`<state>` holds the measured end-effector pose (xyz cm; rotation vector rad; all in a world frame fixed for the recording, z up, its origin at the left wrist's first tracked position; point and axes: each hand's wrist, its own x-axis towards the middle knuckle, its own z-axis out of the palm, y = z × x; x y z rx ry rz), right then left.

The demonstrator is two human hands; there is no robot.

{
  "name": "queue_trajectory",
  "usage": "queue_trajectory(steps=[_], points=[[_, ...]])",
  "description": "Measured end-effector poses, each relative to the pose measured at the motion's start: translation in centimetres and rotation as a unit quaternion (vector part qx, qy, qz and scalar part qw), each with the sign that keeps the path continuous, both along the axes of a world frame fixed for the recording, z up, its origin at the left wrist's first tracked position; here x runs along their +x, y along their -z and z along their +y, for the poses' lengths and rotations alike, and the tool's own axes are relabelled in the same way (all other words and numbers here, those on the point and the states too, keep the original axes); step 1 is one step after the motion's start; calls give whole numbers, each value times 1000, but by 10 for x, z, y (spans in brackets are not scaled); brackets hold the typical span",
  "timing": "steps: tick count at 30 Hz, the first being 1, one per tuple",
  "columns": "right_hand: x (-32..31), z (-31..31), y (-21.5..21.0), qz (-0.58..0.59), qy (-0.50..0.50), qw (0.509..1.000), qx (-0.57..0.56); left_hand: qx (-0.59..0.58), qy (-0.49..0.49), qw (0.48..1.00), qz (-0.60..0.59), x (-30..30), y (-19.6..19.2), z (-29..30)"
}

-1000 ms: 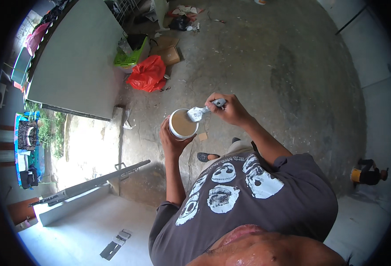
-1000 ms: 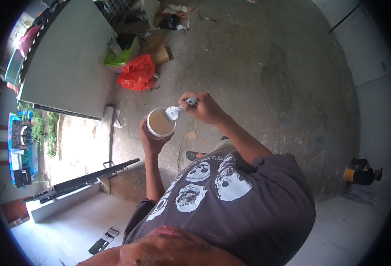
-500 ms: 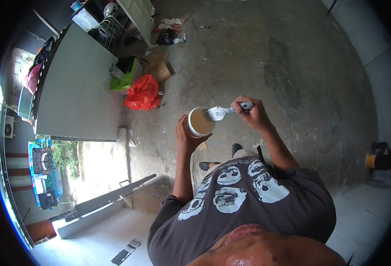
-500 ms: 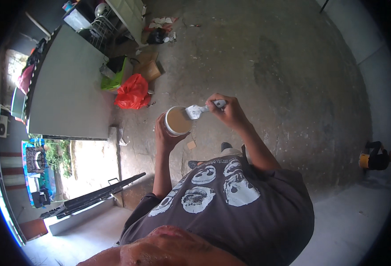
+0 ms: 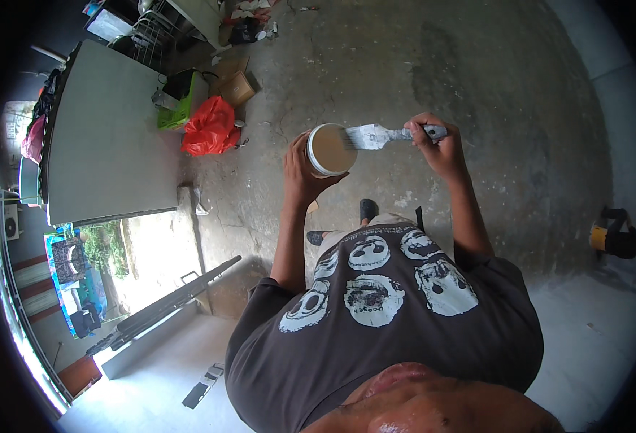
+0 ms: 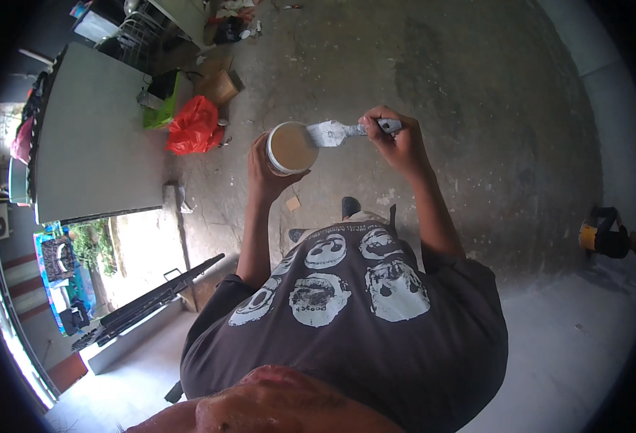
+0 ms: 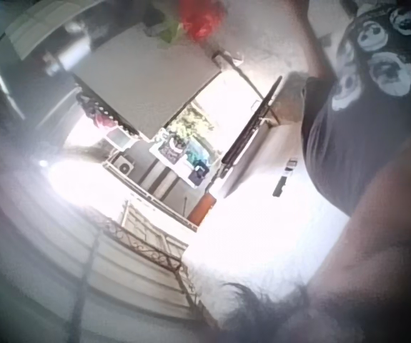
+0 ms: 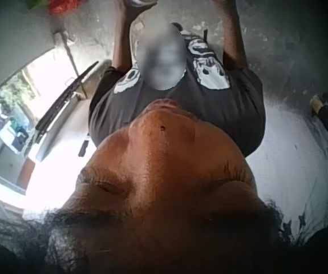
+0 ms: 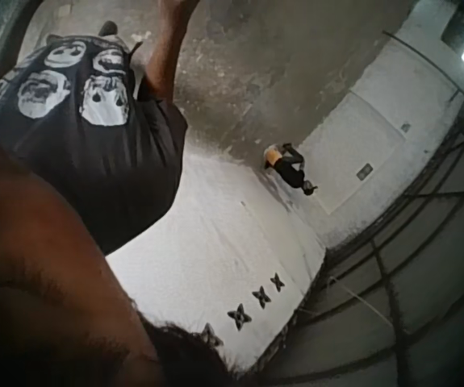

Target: Painting a white wall with a brush and paint bucket.

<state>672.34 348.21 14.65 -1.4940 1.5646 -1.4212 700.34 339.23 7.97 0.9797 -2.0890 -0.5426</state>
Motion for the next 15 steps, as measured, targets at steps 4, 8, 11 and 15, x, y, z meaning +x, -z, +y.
queue_trajectory(steps=[4,8,11,15], points=[[-3,14,4,-6,23,1000,14,3,1,1000,-10,3,2,13],[-4,16,7,-34,21,999,23,8,-9,1000,8,13,3,17],[3,16,6,-61,23,998,10,16,-22,1000,-7,18,-2,21],[17,13,4,-83,-12,996,0,21,-31,999,19,22,-1,25]])
